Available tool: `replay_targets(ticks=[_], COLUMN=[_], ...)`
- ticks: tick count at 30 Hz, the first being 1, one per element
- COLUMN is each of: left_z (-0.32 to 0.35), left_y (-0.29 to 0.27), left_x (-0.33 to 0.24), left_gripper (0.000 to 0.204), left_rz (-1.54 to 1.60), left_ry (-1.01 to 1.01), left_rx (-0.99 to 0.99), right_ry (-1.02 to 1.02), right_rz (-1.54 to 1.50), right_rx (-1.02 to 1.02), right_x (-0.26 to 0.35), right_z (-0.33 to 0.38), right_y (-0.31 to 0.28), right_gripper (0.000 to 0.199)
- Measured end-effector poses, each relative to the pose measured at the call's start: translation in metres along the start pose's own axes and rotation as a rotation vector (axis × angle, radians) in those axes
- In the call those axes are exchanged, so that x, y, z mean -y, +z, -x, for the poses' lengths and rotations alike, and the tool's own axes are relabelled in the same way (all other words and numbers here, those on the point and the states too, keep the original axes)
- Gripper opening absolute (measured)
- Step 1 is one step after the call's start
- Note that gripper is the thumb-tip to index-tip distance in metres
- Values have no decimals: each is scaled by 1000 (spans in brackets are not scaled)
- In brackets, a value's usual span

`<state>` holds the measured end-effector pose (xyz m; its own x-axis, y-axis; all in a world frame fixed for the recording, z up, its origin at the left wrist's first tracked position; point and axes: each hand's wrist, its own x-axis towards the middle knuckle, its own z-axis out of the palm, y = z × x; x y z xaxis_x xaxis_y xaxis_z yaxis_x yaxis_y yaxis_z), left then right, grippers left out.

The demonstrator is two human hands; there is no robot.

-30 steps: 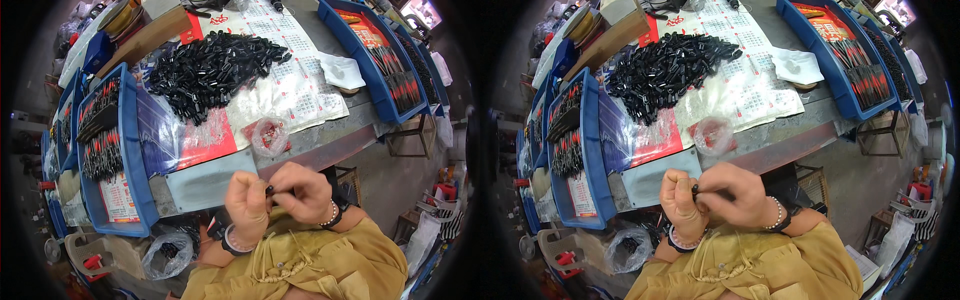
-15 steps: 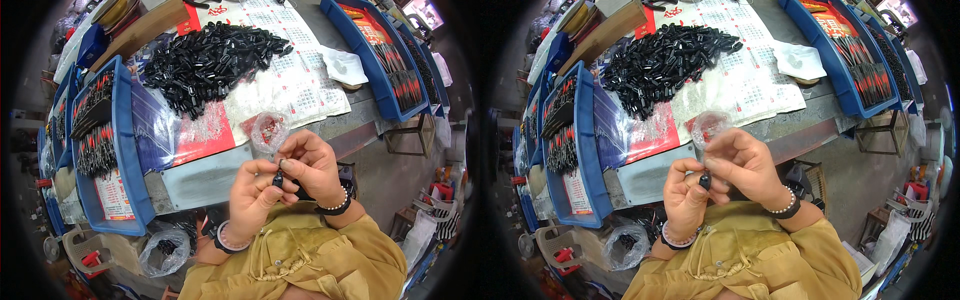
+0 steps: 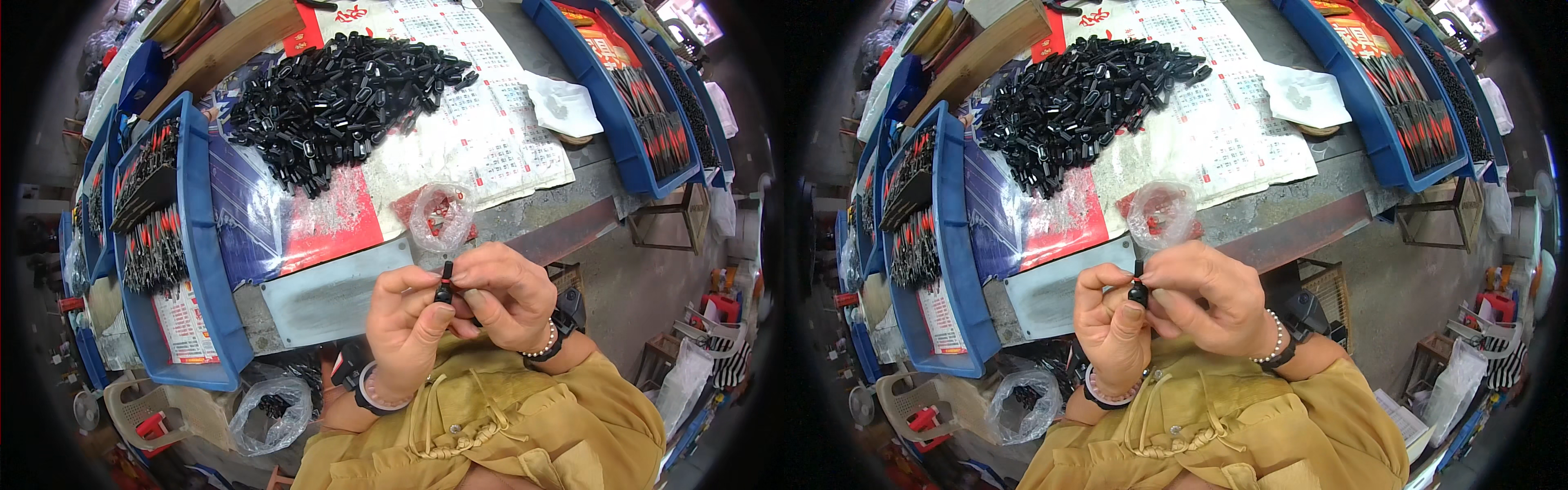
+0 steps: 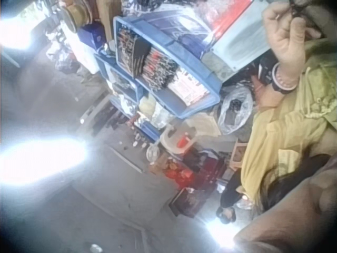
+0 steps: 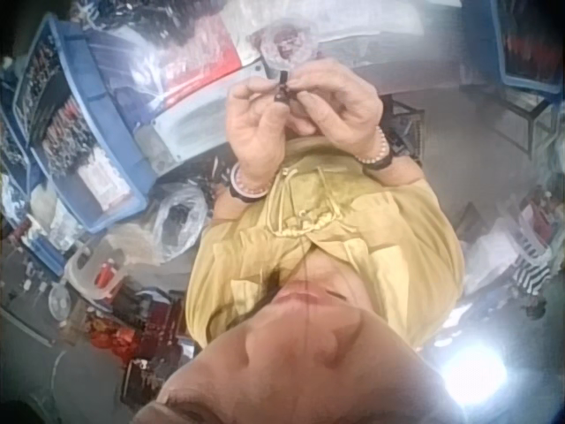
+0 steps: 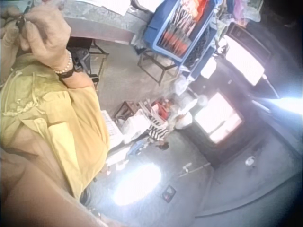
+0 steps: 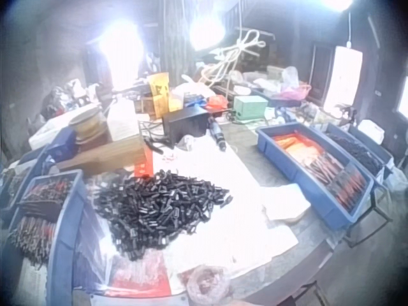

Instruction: The person repeatedly picks a black plastic key fob and a red pin from a small bag, inserts the pin into the fob, and places the assembled unit into a clear plastic bag. This cycle is performed multiple times throughout the clip.

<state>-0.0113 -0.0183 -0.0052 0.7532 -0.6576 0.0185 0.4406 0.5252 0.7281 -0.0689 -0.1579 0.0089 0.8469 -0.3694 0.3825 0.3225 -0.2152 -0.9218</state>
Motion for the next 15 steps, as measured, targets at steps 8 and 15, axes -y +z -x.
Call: replay_targets(ticks=[8,15], left_z=[3,-1], left_y=[-4,0], left_x=[1,-12], left_gripper=[26,26], left_rz=[-111,-62], left_ry=[5,-132], left_rx=[9,3], right_ry=[-119,162], right_rz=[118,-406], right_rx=[35,24], right_x=[-4,2], right_z=[-5,-3], right_y=[-1,5], right_gripper=[17,30])
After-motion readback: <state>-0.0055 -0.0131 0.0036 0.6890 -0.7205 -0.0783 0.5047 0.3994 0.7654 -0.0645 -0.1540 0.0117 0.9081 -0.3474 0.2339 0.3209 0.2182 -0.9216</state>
